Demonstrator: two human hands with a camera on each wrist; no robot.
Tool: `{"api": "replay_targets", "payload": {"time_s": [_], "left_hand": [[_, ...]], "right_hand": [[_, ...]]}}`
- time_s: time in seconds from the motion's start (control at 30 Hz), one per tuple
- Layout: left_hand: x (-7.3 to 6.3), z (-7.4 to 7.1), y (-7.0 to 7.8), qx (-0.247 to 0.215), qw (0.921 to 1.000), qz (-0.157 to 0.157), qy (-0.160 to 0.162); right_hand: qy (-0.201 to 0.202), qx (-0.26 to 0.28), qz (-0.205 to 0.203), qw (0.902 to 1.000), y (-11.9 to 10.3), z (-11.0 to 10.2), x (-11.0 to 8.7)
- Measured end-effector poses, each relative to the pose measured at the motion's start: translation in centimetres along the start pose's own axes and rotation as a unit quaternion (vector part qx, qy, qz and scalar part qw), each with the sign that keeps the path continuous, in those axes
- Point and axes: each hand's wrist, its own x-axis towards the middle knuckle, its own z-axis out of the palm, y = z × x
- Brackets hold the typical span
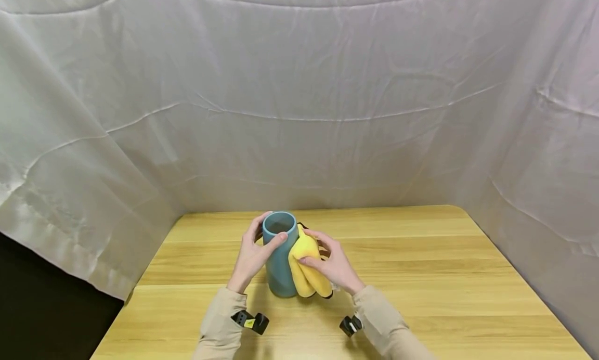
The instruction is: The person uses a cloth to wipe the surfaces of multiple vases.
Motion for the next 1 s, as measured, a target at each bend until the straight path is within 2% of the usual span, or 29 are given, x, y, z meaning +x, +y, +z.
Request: {"api": "replay_targets", "payload": {"time_s": [0.33, 0.6, 1.0], "left_hand": [[0.0, 0.0, 0.0, 0.008, 1.0000, 0.000, 0.000], [0.0, 0.0, 0.1, 0.005, 1.0000, -0.006, -0.001], [0.1, 0.0, -0.2, 0.007, 1.0000, 0.003, 0.000]], "right_hand": [[-0.004, -0.003, -0.024, 0.9997, -1.2, -0.3, 0.4], [-0.006, 0.004, -0.029, 0.9995, -0.5, -0.2, 0.1], [0.001, -0.002, 0.014, 0.9999, 1.2, 0.3, -1.1]]}}
